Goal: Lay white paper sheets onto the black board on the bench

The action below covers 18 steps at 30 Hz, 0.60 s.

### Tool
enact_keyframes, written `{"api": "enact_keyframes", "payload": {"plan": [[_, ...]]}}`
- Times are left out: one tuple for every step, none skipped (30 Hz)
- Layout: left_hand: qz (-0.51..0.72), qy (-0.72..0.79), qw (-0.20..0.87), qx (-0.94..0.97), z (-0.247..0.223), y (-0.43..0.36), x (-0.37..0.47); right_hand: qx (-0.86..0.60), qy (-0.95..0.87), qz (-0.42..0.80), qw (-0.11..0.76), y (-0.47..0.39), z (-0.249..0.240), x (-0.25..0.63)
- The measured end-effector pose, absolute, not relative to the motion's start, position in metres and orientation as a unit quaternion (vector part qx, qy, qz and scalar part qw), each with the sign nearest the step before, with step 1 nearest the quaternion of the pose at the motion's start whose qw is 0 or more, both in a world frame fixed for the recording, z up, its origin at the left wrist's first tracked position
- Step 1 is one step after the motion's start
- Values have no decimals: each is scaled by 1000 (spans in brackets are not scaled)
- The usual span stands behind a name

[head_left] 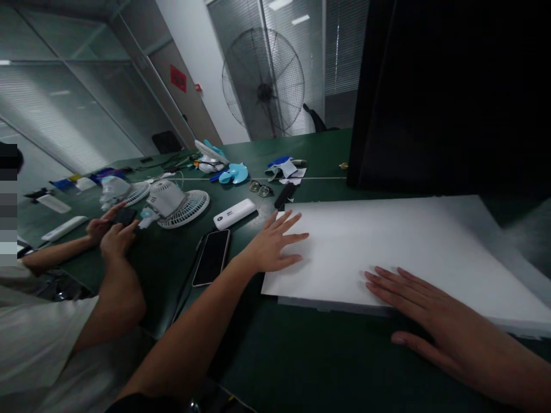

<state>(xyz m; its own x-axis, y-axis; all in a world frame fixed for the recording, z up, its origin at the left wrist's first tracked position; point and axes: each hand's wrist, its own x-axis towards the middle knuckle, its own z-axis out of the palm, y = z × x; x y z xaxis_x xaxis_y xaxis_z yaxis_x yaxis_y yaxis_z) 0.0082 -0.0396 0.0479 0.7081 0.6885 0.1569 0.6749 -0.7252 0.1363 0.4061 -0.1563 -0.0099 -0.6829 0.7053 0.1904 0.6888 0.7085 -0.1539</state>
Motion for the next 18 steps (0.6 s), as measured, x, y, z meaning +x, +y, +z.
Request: {"api": "enact_keyframes", "payload": {"plan": [[89,374,35,922,47,-38,7,-387,-913,36,123,-156,-10,411],[78,378,36,922,46,-37,6,-394,-910,34,128,-155,-11,417],[68,380,38,921,46,-36,5,-401,-906,28,132,-155,-12,422],[60,385,39,920,46,-35,5,-407,-903,19,135,-154,-13,428],[52,391,38,918,45,-35,5,-413,-900,8,139,-154,-14,434],[46,401,35,914,45,-34,5,-418,-897,-5,142,-153,-15,439],[43,411,31,910,45,-33,5,-422,-895,-18,145,-151,-17,445],[41,422,27,905,44,-32,4,-425,-893,-30,146,-150,-19,450],[40,433,23,900,43,-31,4,-427,-891,-42,147,-148,-21,455],[42,442,20,896,42,-31,3,-431,-889,-52,147,-147,-23,459],[45,450,17,891,40,-30,3,-434,-887,-59,146,-146,-26,463],[49,458,12,888,38,-29,2,-436,-887,-62,143,-145,-29,465],[52,464,6,884,36,-28,2,-438,-886,-61,140,-145,-31,467],[54,470,-1,881,34,-26,1,-440,-886,-58,135,-145,-32,467],[55,476,-7,878,33,-25,1,-441,-886,-52,131,-145,-33,467],[56,481,-12,875,31,-24,1,-442,-887,-44,129,-146,-33,465],[58,487,-16,871,29,-24,1,-442,-887,-34,130,-147,-32,463],[60,492,-18,868,28,-23,2,-440,-888,-25,134,-148,-31,460]]}}
